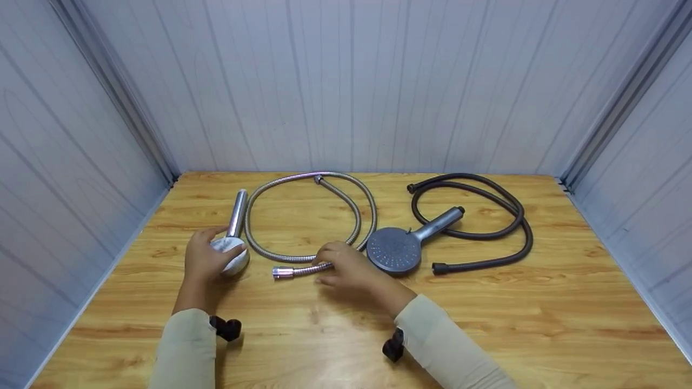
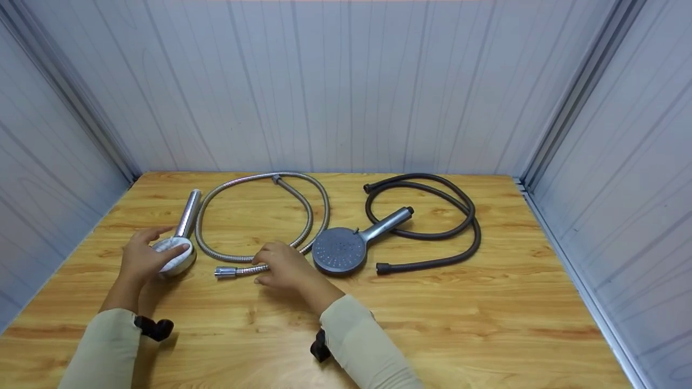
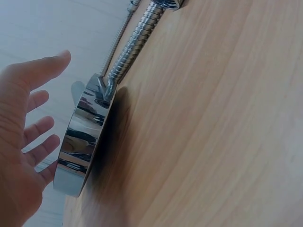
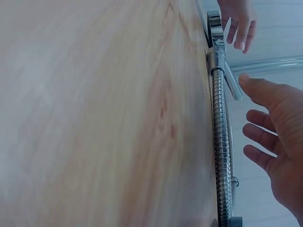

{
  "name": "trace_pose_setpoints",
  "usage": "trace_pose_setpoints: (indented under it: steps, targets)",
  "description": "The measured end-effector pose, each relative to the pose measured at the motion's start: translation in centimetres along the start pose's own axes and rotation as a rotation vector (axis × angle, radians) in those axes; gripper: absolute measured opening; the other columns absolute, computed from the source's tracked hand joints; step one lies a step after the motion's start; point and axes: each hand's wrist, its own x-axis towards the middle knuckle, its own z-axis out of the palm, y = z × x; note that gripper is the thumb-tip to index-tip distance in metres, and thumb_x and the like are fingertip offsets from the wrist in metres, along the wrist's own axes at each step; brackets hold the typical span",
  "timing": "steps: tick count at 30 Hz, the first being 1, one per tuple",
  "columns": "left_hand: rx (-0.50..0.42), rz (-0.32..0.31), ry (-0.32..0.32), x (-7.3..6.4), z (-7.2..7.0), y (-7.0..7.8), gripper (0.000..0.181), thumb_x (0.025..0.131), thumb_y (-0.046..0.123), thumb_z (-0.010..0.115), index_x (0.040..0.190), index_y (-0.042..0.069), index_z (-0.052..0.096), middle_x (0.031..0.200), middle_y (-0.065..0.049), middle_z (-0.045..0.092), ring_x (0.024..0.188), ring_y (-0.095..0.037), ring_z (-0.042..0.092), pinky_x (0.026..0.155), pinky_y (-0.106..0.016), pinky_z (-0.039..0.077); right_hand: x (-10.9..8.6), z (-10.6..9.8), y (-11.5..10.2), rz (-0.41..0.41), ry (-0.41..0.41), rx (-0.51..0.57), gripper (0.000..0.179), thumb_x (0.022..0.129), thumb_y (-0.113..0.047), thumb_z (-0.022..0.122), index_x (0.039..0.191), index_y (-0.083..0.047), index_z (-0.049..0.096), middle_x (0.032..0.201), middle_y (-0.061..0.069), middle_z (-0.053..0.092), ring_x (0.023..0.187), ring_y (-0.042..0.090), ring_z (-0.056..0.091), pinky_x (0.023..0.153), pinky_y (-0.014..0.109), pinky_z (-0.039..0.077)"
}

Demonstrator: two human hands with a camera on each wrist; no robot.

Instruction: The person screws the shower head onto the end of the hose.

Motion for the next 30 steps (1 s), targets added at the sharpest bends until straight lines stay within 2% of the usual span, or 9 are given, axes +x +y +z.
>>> trace_pose_setpoints:
  steps: [5, 8, 12, 16, 23, 30]
  targets:
    - [0.026, 0.039, 0.002, 0.1, 0.3, -0.3, 0.065, 0.078, 0.029, 0.082, 0.131, 0.000, 0.059, 0.133, -0.026, 0.049, 0.125, -0.043, 0.041, 0.103, -0.058, 0.031, 0.3, 0.6, -0.1, 0.037, -0.024, -0.015, 0.026, 0.088, -0.021, 0.073, 0.111, -0.008, 0.070, 0.111, 0.006, 0.064, 0.109, 0.024, 0.057, 0.098, 0.033, 0.042]
    - [0.065, 0.061, -0.021, 0.1, 0.4, -0.5, 0.065, 0.078, 0.029, 0.082, 0.132, 0.001, 0.058, 0.133, -0.026, 0.049, 0.125, -0.044, 0.041, 0.103, -0.058, 0.030, 0.3, 0.9, 0.0, 0.066, -0.030, -0.015, 0.025, 0.089, -0.020, 0.073, 0.111, -0.009, 0.071, 0.110, 0.006, 0.064, 0.108, 0.023, 0.058, 0.098, 0.032, 0.042]
    - [0.112, 0.030, -0.068, 0.1, 0.5, -0.7, 0.068, 0.079, 0.034, 0.080, 0.134, 0.002, 0.057, 0.136, -0.026, 0.046, 0.125, -0.045, 0.040, 0.102, -0.059, 0.029, 0.2, 1.2, 0.2, 0.098, -0.036, -0.023, 0.024, 0.088, -0.016, 0.072, 0.111, -0.010, 0.071, 0.108, 0.005, 0.065, 0.105, 0.022, 0.058, 0.096, 0.032, 0.043]
    - [0.155, -0.012, -0.102, 0.1, 0.4, -0.7, 0.072, 0.079, 0.038, 0.078, 0.137, 0.002, 0.054, 0.140, -0.027, 0.043, 0.126, -0.046, 0.038, 0.103, -0.060, 0.028, 0.2, 1.4, 0.2, 0.082, -0.033, -0.045, 0.024, 0.085, -0.011, 0.072, 0.110, -0.009, 0.071, 0.105, 0.005, 0.066, 0.102, 0.022, 0.059, 0.095, 0.032, 0.044]
    - [0.136, -0.060, -0.142, 0.2, 0.2, -0.6, 0.074, 0.079, 0.039, 0.077, 0.139, 0.003, 0.052, 0.135, -0.025, 0.050, 0.120, -0.042, 0.044, 0.100, -0.059, 0.030, 0.5, 1.7, 0.4, 0.051, -0.013, -0.120, 0.018, 0.083, -0.005, 0.071, 0.100, -0.008, 0.075, 0.094, 0.004, 0.068, 0.093, 0.022, 0.060, 0.087, 0.032, 0.045]
    - [0.183, -0.050, -0.171, 0.1, -0.1, -0.8, 0.073, 0.077, 0.036, 0.076, 0.140, 0.008, 0.053, 0.136, -0.026, 0.047, 0.119, -0.043, 0.041, 0.096, -0.060, 0.029, 0.2, 1.7, 0.4, 0.034, 0.025, -0.140, 0.016, 0.082, -0.001, 0.069, 0.094, -0.009, 0.076, 0.091, 0.003, 0.069, 0.089, 0.022, 0.060, 0.081, 0.033, 0.046]
